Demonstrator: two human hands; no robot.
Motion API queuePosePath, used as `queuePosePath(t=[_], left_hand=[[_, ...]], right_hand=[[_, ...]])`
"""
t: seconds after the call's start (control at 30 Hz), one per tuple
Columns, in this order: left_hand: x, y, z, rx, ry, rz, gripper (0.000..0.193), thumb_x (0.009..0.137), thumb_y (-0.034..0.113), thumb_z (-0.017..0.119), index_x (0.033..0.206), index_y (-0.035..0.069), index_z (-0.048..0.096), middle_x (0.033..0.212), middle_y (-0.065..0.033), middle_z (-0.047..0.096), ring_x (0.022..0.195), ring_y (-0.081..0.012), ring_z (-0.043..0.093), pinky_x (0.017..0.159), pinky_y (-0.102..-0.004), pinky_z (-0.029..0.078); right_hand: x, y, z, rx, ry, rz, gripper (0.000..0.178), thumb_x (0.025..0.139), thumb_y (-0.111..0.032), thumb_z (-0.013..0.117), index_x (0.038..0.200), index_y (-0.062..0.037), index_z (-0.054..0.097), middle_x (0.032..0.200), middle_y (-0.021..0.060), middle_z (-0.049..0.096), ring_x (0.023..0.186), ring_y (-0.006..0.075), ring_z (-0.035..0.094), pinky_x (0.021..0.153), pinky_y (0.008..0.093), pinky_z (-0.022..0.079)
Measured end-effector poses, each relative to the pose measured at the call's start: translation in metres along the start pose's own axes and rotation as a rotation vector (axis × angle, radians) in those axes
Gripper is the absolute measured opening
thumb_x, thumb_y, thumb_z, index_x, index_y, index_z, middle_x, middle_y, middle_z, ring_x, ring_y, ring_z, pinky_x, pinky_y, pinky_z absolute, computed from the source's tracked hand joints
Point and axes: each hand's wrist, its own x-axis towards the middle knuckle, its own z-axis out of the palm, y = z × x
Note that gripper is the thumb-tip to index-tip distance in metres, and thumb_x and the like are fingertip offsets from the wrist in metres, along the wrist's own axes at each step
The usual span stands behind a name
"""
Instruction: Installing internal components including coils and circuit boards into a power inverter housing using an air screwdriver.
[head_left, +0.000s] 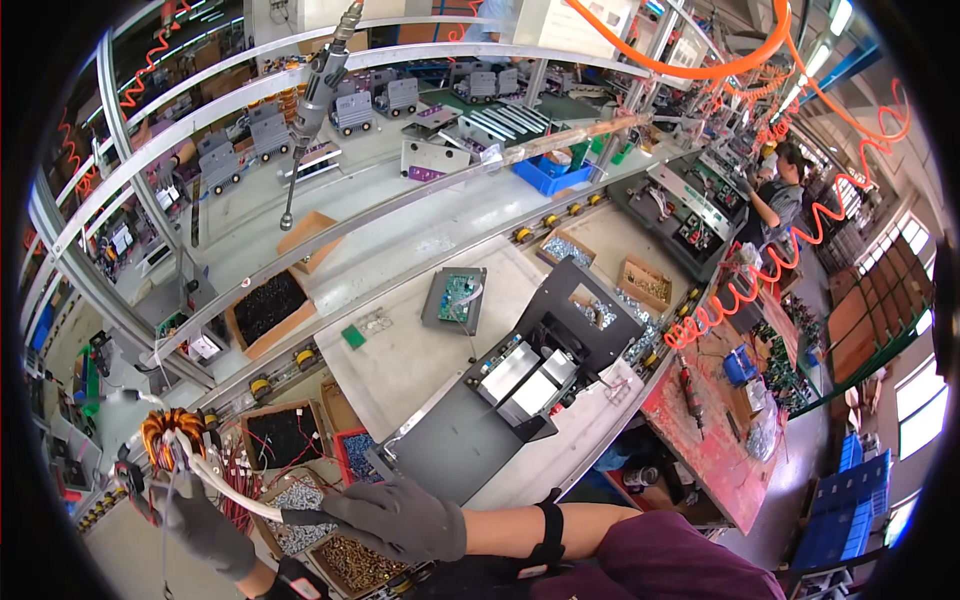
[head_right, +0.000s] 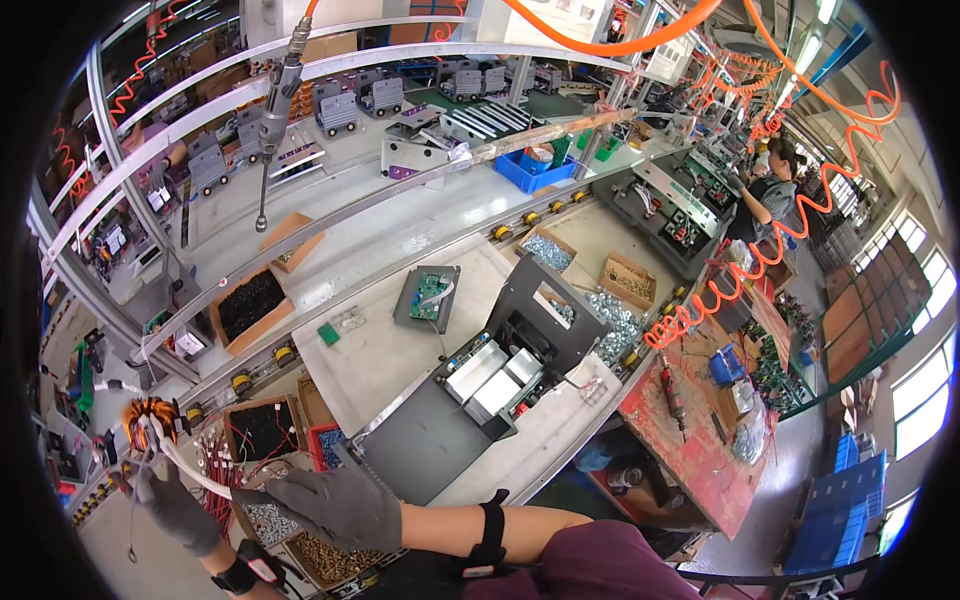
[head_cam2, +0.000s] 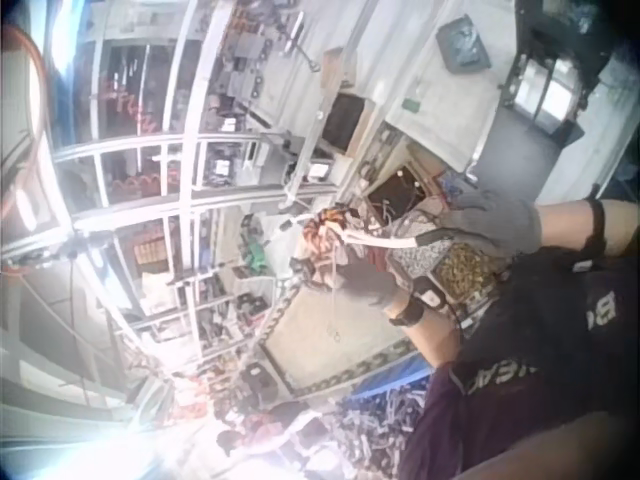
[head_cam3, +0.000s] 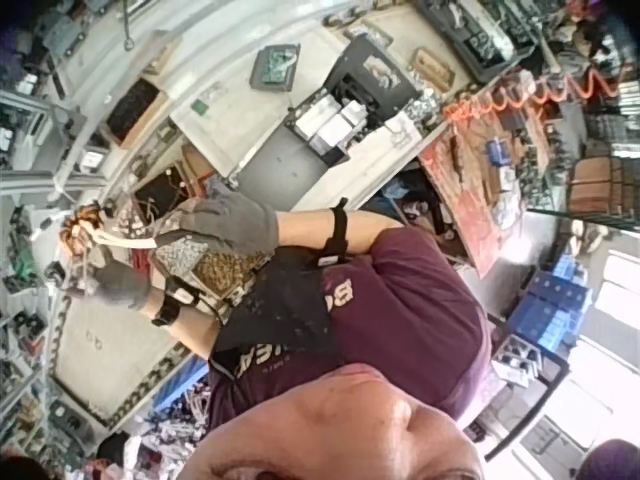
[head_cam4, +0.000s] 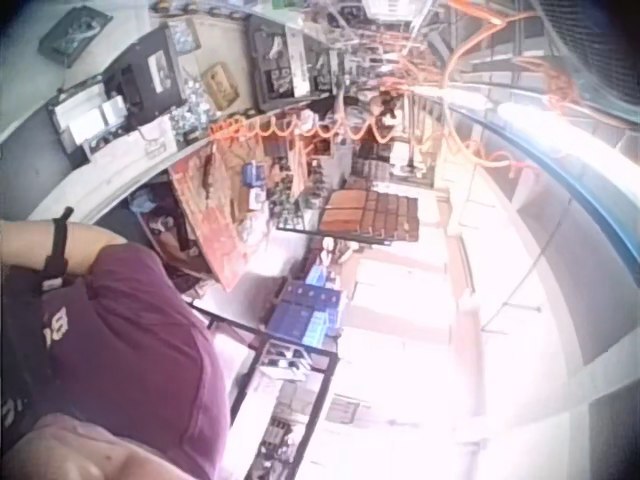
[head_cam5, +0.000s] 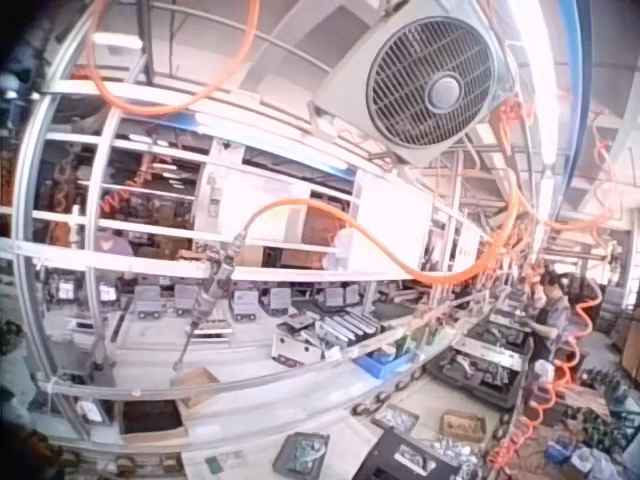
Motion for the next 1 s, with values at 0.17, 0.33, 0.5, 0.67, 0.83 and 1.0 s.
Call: queuePosePath(t=[0.17,0.33,0.5,0.67,0.83,1.0], left_hand=[[-0.021,-0.047,-0.070,-0.403,-0.454,-0.486,0.064,0.093,0.052,0.044,0.144,0.013,0.036,0.140,-0.0086,0.047,0.125,-0.0277,0.047,0.108,-0.0491,0.031],[-0.068,-0.066,-0.082,-0.332,-0.250,-0.811,0.053,0.091,0.037,0.058,0.133,0.010,0.041,0.120,-0.0080,0.056,0.110,-0.0240,0.054,0.096,-0.0409,0.045],[-0.094,-0.068,-0.064,-0.158,-0.195,-1.117,0.051,0.089,0.043,0.061,0.122,0.006,0.053,0.110,-0.0109,0.061,0.095,-0.0258,0.062,0.074,-0.0402,0.057],[-0.103,-0.074,-0.050,0.247,-0.288,-1.133,0.051,0.089,0.042,0.059,0.120,0.001,0.054,0.102,-0.0137,0.066,0.089,-0.0260,0.067,0.061,-0.0381,0.059],[-0.126,-0.065,-0.039,0.211,-0.320,-1.220,0.036,0.088,0.028,0.062,0.114,0.005,0.053,0.107,-0.0120,0.065,0.093,-0.0260,0.067,0.066,-0.0359,0.061],[-0.161,-0.068,-0.019,0.185,-0.334,-1.231,0.036,0.089,0.030,0.062,0.112,0.006,0.050,0.107,-0.0120,0.062,0.094,-0.0254,0.067,0.066,-0.0336,0.061]], right_hand=[[-0.012,0.036,-0.001,0.122,-0.208,0.145,0.034,0.089,-0.021,0.061,0.121,-0.0112,0.053,0.096,0.0114,0.059,0.078,0.0311,0.061,0.071,0.0415,0.047],[-0.059,0.098,-0.008,0.123,-0.288,0.229,0.029,0.091,-0.022,0.056,0.119,-0.0151,0.052,0.097,0.0131,0.058,0.081,0.0347,0.059,0.075,0.0430,0.047],[-0.130,0.151,0.012,-0.025,-0.236,0.765,0.030,0.086,-0.017,0.060,0.116,-0.0131,0.054,0.097,0.0149,0.064,0.083,0.0363,0.064,0.073,0.0428,0.050],[-0.192,0.167,0.049,-0.104,-0.217,0.780,0.027,0.087,-0.017,0.058,0.113,-0.0140,0.056,0.095,0.0155,0.066,0.085,0.0363,0.064,0.075,0.0440,0.050],[-0.233,0.167,0.026,-0.178,-0.343,0.742,0.029,0.083,-0.022,0.062,0.110,-0.0130,0.058,0.096,0.0142,0.065,0.088,0.0355,0.063,0.075,0.0430,0.051],[-0.257,0.156,-0.002,-0.144,-0.203,0.804,0.028,0.081,-0.013,0.061,0.108,-0.0077,0.059,0.101,0.0170,0.063,0.093,0.0377,0.061,0.078,0.0449,0.050]])
